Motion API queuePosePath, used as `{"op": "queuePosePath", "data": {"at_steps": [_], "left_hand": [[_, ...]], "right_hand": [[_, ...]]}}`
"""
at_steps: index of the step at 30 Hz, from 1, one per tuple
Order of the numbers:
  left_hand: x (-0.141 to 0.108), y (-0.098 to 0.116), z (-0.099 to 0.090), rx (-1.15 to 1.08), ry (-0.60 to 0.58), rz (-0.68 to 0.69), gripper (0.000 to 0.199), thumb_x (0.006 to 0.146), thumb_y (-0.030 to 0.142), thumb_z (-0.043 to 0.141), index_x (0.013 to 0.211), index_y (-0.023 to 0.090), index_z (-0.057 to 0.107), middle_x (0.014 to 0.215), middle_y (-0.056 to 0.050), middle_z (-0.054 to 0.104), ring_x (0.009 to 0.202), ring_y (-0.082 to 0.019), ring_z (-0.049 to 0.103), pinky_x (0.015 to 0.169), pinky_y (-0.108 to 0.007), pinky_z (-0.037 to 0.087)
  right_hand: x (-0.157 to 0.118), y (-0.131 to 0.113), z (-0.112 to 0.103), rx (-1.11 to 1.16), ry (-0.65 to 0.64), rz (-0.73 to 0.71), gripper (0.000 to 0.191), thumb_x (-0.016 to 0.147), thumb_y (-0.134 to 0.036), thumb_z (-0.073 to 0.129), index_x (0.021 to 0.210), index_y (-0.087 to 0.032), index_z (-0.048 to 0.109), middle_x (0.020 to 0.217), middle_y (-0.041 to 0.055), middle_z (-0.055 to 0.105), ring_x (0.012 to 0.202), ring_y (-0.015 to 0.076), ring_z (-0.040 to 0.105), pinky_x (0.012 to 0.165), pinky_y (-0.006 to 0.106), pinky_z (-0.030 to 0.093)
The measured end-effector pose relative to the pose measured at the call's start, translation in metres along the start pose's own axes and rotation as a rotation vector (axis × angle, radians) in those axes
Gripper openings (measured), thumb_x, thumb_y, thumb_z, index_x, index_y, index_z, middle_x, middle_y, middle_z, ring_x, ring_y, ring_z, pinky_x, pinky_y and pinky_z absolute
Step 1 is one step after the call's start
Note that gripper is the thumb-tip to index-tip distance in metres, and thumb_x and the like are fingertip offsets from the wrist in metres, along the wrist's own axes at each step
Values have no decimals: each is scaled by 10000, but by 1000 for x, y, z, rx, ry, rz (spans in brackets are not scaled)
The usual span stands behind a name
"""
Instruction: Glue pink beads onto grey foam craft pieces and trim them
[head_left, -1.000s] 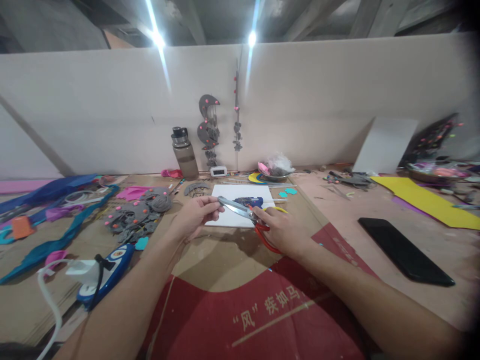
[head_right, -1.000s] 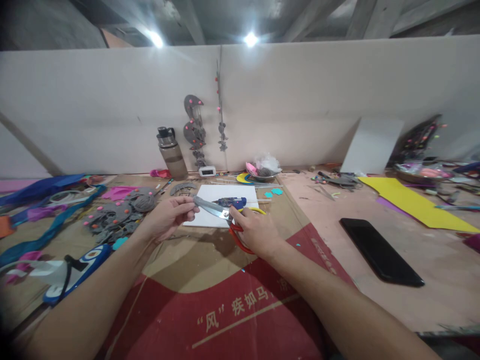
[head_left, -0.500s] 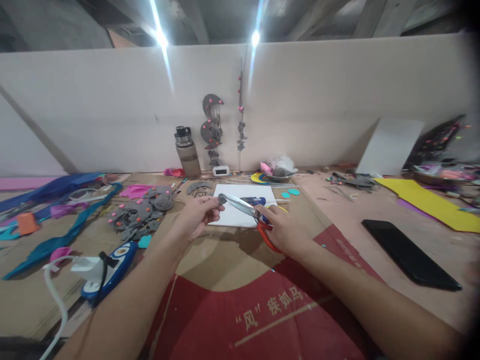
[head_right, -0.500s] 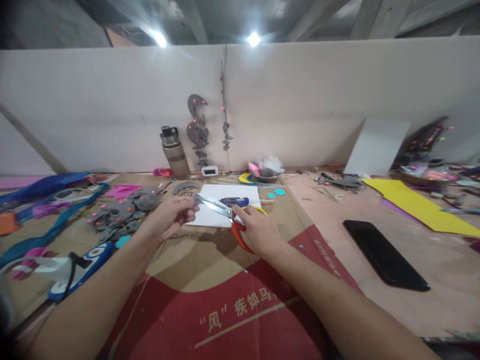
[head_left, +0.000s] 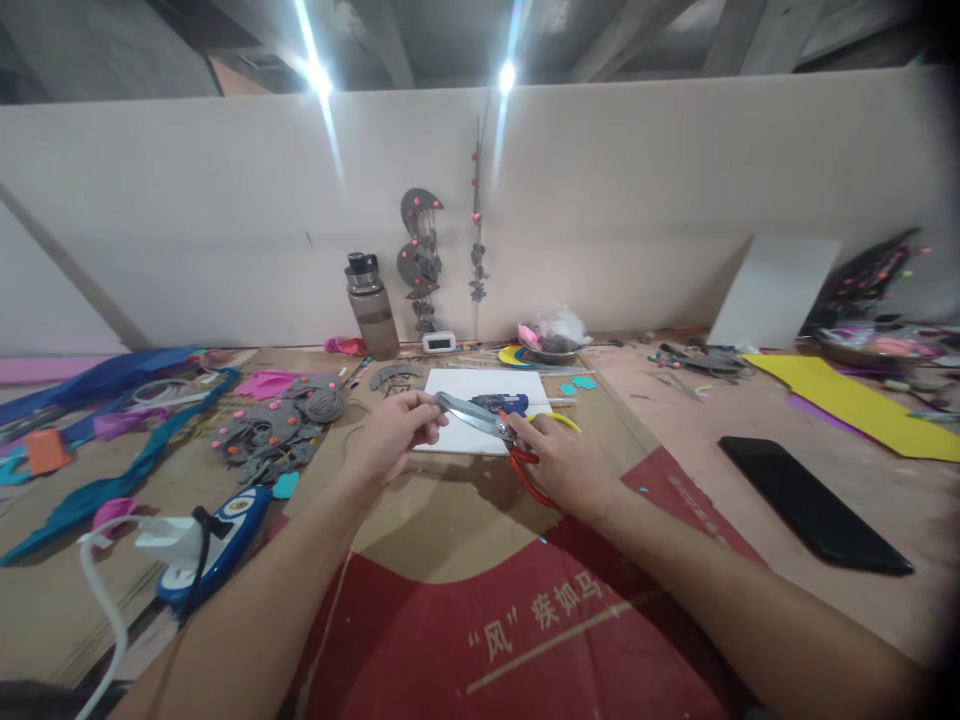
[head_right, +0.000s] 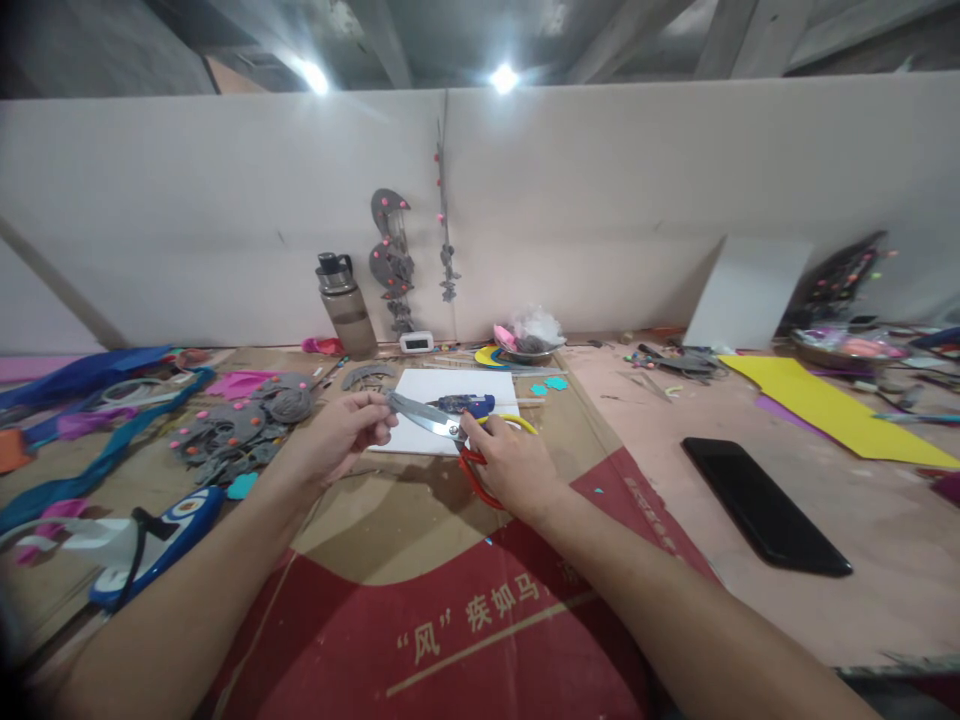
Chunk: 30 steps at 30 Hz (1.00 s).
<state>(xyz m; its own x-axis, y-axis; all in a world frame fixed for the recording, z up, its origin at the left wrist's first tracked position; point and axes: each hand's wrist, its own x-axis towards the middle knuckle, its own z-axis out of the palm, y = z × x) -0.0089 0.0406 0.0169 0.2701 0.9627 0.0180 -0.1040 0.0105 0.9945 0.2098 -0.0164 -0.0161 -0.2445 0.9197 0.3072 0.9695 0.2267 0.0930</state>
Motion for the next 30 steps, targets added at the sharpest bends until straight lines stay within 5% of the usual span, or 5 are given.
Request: {"op": "queuePosePath", "data": {"at_steps": [18, 30], "left_hand": [[2, -5, -3, 47, -11, -14, 109, 649, 213, 623, 612, 120, 580, 545, -2, 551, 449, -53, 440, 455, -178, 317], [1, -4, -3, 73, -24, 12, 90, 661, 198, 609, 625, 119, 581, 570, -9, 562, 462, -56, 450, 461, -179, 324]], "right_hand": [[1, 5, 2, 189, 19, 12, 447, 858, -287, 424, 1304, -249, 431, 1031, 81, 617, 860, 183, 576, 712, 255, 389], [1, 2, -3, 32, 5, -19, 453, 879, -325, 408, 1329, -273, 396, 1046, 94, 578, 853, 212, 567, 680, 286, 366]]}}
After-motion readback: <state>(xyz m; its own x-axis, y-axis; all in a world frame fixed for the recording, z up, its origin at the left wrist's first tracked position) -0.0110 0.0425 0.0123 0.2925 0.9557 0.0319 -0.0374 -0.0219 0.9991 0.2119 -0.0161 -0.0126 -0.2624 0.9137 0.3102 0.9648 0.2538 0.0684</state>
